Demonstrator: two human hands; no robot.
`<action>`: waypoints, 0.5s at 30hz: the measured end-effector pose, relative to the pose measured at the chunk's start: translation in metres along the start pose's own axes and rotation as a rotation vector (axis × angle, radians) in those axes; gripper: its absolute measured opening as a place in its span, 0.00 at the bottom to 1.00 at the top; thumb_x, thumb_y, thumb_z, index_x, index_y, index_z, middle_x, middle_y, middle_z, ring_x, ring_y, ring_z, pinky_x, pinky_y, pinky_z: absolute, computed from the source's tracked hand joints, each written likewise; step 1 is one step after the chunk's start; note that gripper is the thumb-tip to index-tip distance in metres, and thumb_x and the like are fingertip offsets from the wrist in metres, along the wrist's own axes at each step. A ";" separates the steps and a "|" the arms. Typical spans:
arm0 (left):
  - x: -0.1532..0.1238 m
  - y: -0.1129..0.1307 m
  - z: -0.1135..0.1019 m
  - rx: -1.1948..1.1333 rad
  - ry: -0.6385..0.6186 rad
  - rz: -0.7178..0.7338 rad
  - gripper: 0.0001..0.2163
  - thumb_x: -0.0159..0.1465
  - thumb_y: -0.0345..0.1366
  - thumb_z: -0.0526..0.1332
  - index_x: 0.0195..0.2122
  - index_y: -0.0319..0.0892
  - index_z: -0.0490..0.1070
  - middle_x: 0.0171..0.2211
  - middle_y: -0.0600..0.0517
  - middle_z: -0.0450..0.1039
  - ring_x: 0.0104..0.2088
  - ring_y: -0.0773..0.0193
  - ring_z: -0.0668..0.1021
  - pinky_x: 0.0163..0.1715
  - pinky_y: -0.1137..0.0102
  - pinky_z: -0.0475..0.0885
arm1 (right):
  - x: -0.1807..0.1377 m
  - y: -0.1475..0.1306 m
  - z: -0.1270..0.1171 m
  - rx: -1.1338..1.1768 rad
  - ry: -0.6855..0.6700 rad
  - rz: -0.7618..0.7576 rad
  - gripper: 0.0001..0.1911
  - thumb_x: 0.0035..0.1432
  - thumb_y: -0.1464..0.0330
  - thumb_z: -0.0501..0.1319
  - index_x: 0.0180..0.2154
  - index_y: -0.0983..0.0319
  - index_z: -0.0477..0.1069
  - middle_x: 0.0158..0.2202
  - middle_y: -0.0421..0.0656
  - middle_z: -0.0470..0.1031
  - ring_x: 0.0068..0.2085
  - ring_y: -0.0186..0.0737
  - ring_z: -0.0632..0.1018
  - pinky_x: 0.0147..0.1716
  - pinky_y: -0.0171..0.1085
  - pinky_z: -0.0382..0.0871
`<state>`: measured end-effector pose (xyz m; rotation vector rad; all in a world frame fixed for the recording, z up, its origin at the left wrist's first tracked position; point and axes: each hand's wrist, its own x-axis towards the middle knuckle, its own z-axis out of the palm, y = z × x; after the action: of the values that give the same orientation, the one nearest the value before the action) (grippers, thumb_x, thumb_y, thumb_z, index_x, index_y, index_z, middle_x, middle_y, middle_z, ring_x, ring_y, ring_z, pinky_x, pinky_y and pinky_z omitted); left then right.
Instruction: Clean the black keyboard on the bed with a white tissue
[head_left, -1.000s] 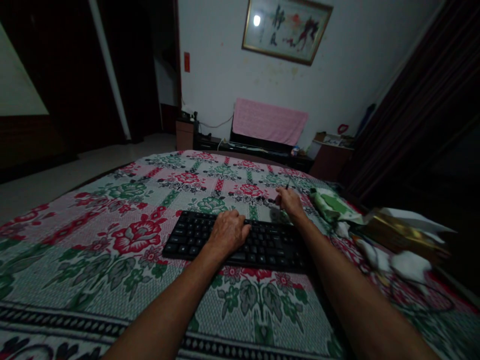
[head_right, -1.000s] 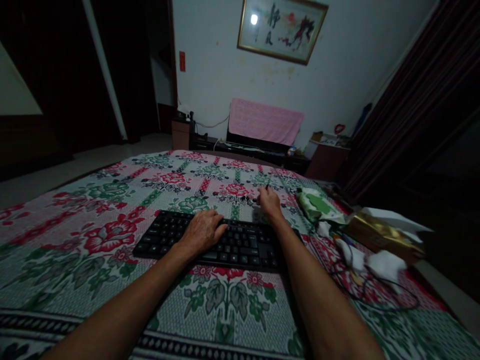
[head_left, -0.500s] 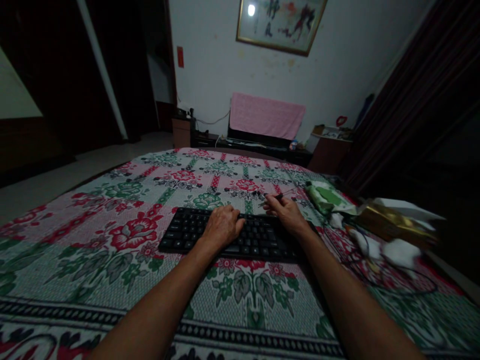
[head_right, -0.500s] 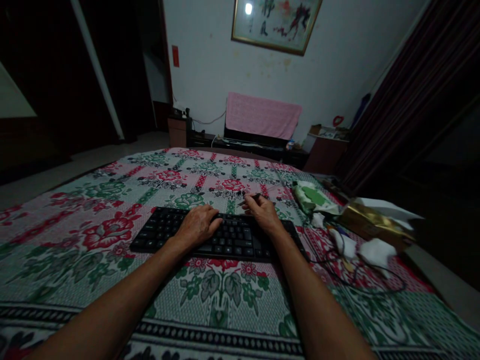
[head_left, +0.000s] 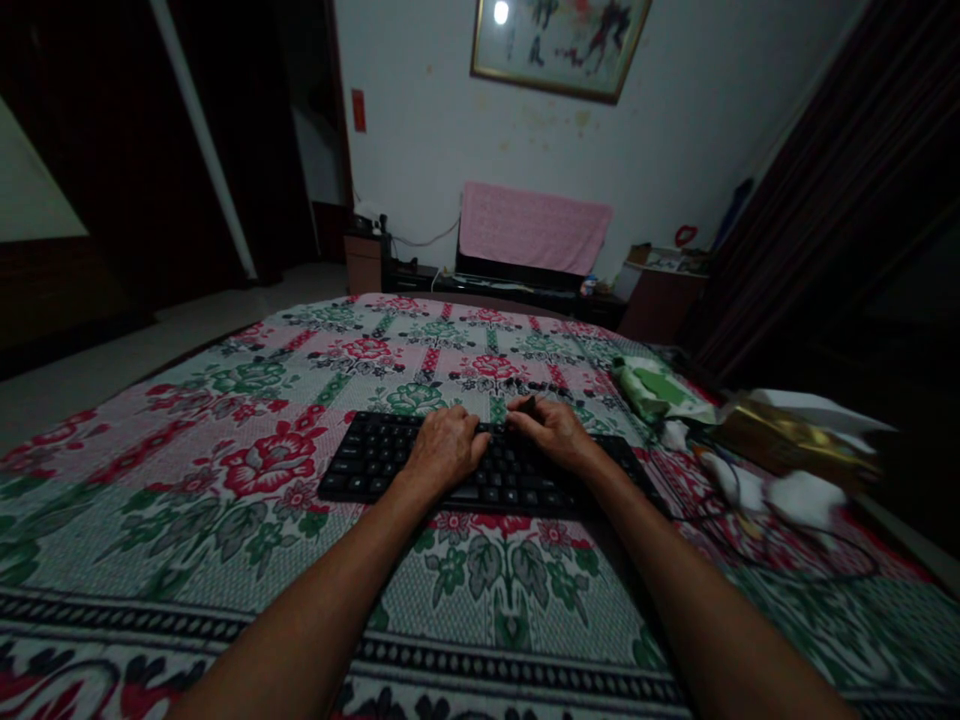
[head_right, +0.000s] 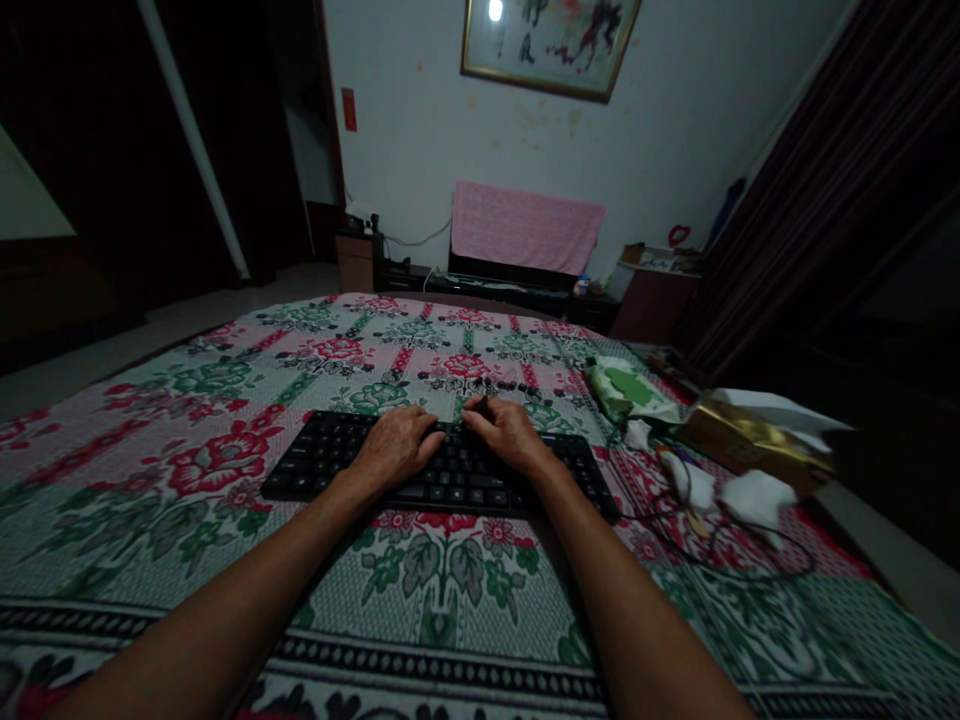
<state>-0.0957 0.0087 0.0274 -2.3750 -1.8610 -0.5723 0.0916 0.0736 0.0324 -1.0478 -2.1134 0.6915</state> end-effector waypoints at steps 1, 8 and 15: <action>0.000 0.000 0.000 0.003 0.000 0.000 0.14 0.65 0.41 0.52 0.40 0.39 0.73 0.38 0.45 0.72 0.42 0.57 0.73 0.46 0.63 0.65 | 0.000 -0.001 0.000 -0.033 -0.001 -0.020 0.16 0.56 0.58 0.57 0.39 0.63 0.71 0.31 0.40 0.76 0.33 0.37 0.76 0.36 0.35 0.68; 0.000 -0.001 0.001 0.021 -0.012 0.001 0.14 0.65 0.42 0.52 0.40 0.39 0.72 0.39 0.44 0.72 0.42 0.57 0.73 0.45 0.62 0.65 | 0.001 -0.019 -0.002 -0.324 -0.059 -0.129 0.11 0.60 0.64 0.54 0.39 0.63 0.70 0.34 0.43 0.76 0.36 0.37 0.75 0.39 0.33 0.65; 0.000 0.001 -0.002 0.029 -0.022 -0.004 0.14 0.65 0.42 0.52 0.41 0.39 0.72 0.39 0.45 0.72 0.43 0.57 0.73 0.46 0.63 0.65 | 0.009 -0.022 0.006 -0.431 -0.087 -0.109 0.08 0.63 0.67 0.52 0.38 0.62 0.68 0.35 0.44 0.75 0.35 0.37 0.74 0.37 0.32 0.62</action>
<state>-0.0956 0.0079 0.0290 -2.3697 -1.8695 -0.5176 0.0725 0.0686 0.0472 -1.1278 -2.4393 0.2342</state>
